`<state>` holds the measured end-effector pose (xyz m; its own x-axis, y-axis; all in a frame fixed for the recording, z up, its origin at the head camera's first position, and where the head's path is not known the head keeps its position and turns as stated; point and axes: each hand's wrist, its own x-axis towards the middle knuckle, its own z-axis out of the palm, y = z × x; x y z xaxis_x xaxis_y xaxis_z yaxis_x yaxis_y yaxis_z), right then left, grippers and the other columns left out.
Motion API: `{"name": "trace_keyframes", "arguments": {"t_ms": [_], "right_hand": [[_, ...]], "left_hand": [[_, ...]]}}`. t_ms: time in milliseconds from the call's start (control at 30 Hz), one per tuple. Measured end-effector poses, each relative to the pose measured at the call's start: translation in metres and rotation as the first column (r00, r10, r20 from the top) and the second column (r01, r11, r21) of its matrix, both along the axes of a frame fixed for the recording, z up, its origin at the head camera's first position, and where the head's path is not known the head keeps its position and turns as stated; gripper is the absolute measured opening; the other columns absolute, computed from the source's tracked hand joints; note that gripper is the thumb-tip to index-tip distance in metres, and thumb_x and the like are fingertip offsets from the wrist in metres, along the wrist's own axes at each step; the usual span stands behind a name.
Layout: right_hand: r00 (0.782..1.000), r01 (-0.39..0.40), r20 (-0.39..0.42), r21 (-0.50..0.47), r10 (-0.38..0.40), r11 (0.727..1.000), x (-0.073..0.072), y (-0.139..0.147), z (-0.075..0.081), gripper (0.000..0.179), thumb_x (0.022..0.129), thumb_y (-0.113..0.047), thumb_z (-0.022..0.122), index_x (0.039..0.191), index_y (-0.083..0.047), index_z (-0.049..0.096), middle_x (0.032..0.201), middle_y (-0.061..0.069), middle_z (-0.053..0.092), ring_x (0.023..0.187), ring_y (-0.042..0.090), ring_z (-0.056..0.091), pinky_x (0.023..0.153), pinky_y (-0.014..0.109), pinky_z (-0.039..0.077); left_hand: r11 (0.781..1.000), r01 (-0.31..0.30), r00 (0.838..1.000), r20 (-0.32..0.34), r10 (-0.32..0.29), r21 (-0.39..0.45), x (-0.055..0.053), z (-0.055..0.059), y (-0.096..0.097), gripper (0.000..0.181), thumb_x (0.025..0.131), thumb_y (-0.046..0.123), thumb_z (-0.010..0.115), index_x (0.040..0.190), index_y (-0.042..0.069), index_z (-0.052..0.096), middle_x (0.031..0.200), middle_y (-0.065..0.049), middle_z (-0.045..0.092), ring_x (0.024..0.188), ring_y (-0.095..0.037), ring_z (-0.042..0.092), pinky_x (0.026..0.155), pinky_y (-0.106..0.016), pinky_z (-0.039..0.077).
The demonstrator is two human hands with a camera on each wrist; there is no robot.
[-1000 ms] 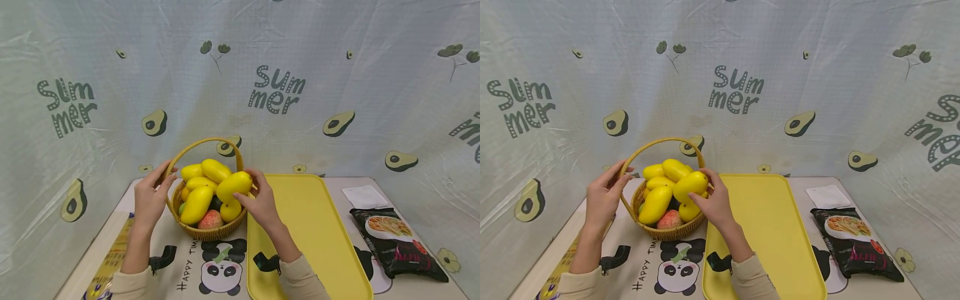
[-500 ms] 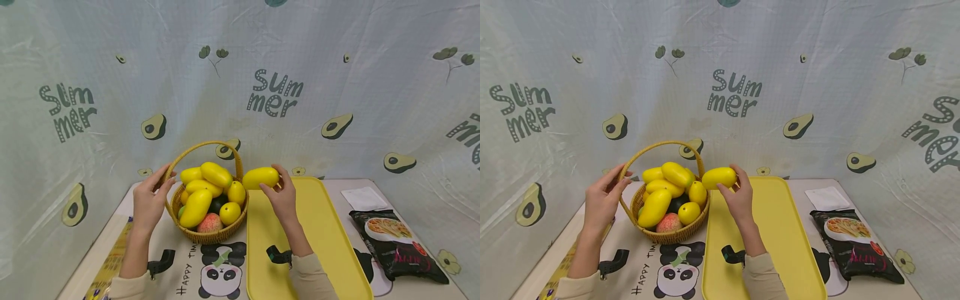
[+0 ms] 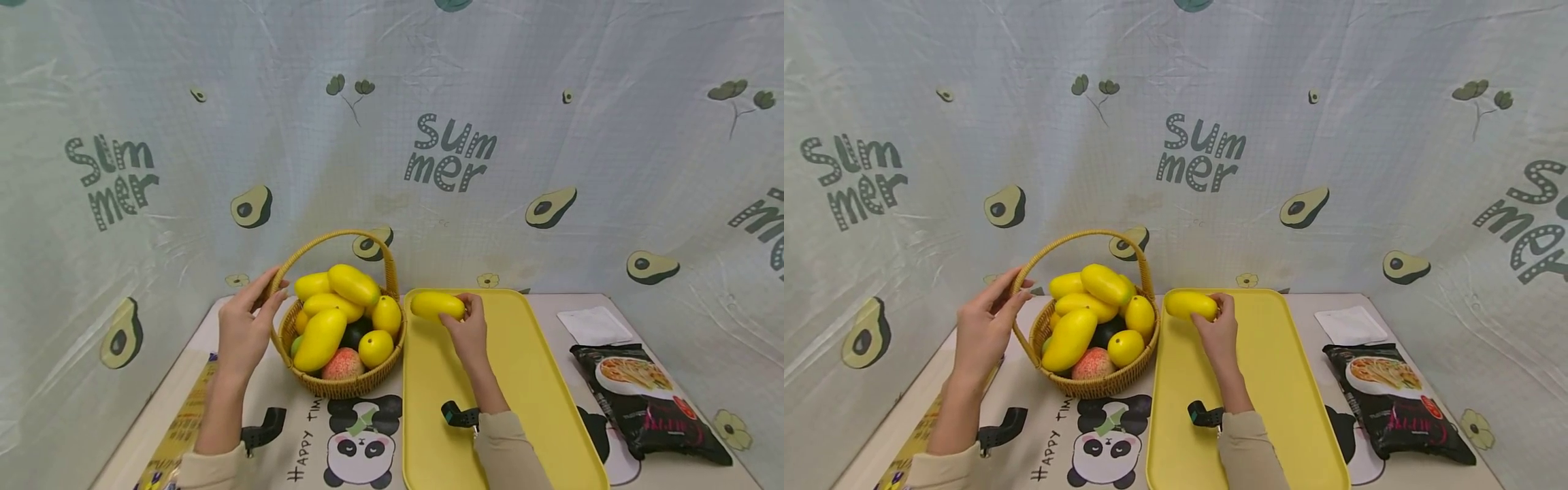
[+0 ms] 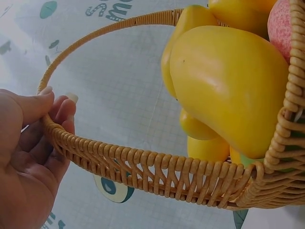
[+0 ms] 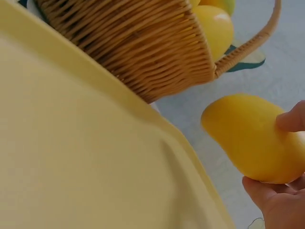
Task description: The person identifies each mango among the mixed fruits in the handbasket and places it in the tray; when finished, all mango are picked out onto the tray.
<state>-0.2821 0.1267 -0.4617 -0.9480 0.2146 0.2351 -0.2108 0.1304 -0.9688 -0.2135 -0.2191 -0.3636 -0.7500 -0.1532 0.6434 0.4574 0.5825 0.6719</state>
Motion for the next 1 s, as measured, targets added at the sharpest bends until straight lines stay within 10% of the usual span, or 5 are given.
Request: {"name": "trace_keyframes", "arguments": {"t_ms": [167, 367, 533, 1000], "right_hand": [[0.996, 0.044, -0.087, 0.228, -0.025, 0.973, -0.004, -0.004, -0.014, 0.052, 0.085, -0.002, 0.071, 0.133, -0.005, 0.050, 0.134, 0.014, 0.055, 0.118, 0.031, 0.056, 0.097, 0.042, 0.050], [0.960, 0.077, -0.254, 0.645, 0.118, 0.761, -0.005, -0.013, -0.026, 0.049, 0.079, 0.006, 0.074, 0.126, -0.006, 0.063, 0.130, 0.016, 0.055, 0.119, 0.034, 0.057, 0.105, 0.049, 0.048], [0.949, 0.085, -0.258, 0.762, 0.181, 0.642, -0.002, -0.019, -0.029, 0.047, 0.078, 0.004, 0.076, 0.122, -0.009, 0.067, 0.130, 0.016, 0.055, 0.115, 0.034, 0.057, 0.102, 0.047, 0.050], [0.973, -0.058, -0.086, 0.809, 0.215, 0.584, -0.002, -0.027, -0.026, 0.047, 0.095, -0.006, 0.061, 0.141, -0.009, 0.055, 0.150, 0.015, 0.045, 0.139, 0.035, 0.042, 0.116, 0.049, 0.038]], "left_hand": [[0.999, -0.016, 1.000, -0.010, 0.015, -0.030, 0.000, 0.000, -0.001, 0.046, 0.095, 0.010, 0.066, 0.139, 0.019, 0.059, 0.113, -0.009, 0.074, 0.093, 0.012, 0.056, 0.084, -0.001, 0.043], [0.999, -0.012, 1.000, -0.029, 0.011, -0.035, -0.002, -0.001, -0.001, 0.045, 0.095, 0.010, 0.066, 0.139, 0.019, 0.060, 0.113, -0.011, 0.074, 0.092, 0.011, 0.056, 0.083, -0.001, 0.043], [0.999, -0.016, 0.999, -0.041, 0.014, -0.042, -0.003, -0.003, -0.001, 0.046, 0.095, 0.008, 0.066, 0.139, 0.017, 0.060, 0.112, -0.011, 0.073, 0.091, 0.010, 0.055, 0.082, -0.001, 0.043], [0.999, -0.014, 0.999, -0.029, 0.012, -0.044, -0.002, -0.002, 0.000, 0.046, 0.095, 0.009, 0.065, 0.140, 0.018, 0.059, 0.113, -0.010, 0.072, 0.095, 0.008, 0.056, 0.082, -0.001, 0.044]]}}
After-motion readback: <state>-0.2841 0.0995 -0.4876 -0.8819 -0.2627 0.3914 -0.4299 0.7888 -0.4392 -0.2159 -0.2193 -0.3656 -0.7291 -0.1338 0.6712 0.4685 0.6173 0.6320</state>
